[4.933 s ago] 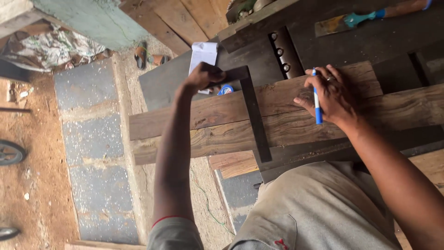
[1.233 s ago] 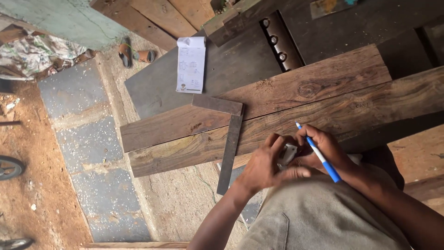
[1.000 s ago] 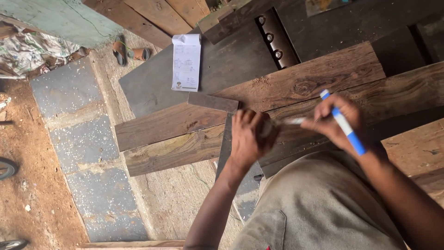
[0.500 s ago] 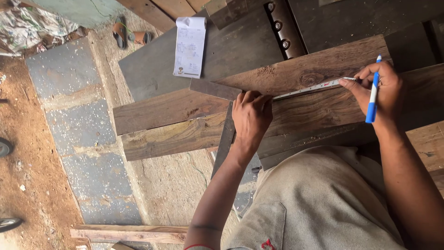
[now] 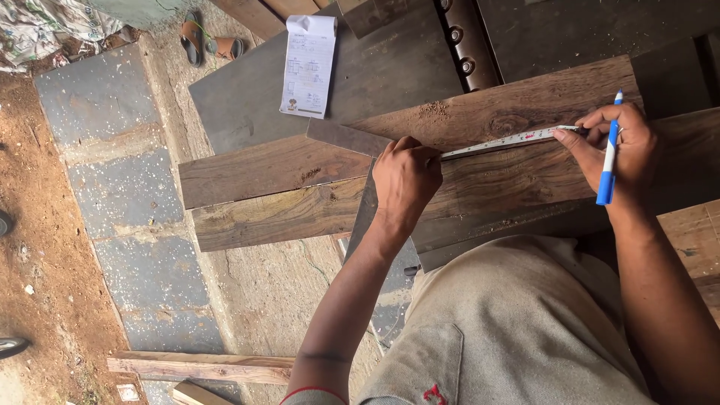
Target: Measuring and marking a wooden plank with a square and a marker for subsequent woodworking operations.
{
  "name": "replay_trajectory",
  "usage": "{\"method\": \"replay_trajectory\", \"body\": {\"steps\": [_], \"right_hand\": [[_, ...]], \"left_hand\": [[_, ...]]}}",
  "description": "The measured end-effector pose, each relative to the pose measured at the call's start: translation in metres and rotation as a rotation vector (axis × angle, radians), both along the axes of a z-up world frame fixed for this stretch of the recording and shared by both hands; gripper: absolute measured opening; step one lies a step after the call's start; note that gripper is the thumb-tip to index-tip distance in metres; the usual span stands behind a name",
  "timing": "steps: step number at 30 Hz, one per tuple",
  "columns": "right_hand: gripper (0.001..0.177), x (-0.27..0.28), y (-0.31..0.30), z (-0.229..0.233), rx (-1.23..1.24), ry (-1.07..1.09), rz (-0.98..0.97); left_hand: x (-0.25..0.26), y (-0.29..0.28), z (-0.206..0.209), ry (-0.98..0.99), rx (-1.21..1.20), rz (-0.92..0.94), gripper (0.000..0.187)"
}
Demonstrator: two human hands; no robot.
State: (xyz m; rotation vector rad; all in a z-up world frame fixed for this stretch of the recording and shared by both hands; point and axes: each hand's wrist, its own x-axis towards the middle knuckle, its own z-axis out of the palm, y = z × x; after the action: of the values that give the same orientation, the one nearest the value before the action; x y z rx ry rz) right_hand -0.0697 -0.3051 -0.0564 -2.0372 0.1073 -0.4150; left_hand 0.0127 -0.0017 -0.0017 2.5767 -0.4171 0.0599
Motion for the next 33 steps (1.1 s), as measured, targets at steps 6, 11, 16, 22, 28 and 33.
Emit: {"method": "replay_trajectory", "body": {"steps": [6, 11, 16, 22, 28, 33], "right_hand": [[0.028, -0.001, -0.001, -0.003, 0.009, 0.001, 0.004], [0.028, -0.001, -0.001, -0.002, 0.018, 0.022, 0.001], [0.03, -0.001, -0.001, -0.001, -0.04, 0.03, -0.01], [0.028, -0.002, 0.0, -0.001, -0.072, 0.012, -0.006], [0.028, -0.001, 0.003, 0.0, -0.044, -0.012, 0.004], [0.028, 0.005, 0.017, 0.028, -0.061, 0.046, -0.042]], "left_hand": [[0.001, 0.001, 0.001, 0.004, -0.011, -0.018, 0.013], [0.004, 0.001, 0.003, 0.036, -0.003, -0.012, 0.013], [0.002, 0.0, 0.002, 0.049, 0.007, -0.018, 0.012], [0.001, 0.0, 0.0, 0.037, 0.015, -0.014, 0.011], [0.002, 0.0, -0.003, 0.051, -0.01, -0.002, 0.012], [0.0, -0.001, -0.001, 0.041, -0.018, 0.005, 0.011]]}}
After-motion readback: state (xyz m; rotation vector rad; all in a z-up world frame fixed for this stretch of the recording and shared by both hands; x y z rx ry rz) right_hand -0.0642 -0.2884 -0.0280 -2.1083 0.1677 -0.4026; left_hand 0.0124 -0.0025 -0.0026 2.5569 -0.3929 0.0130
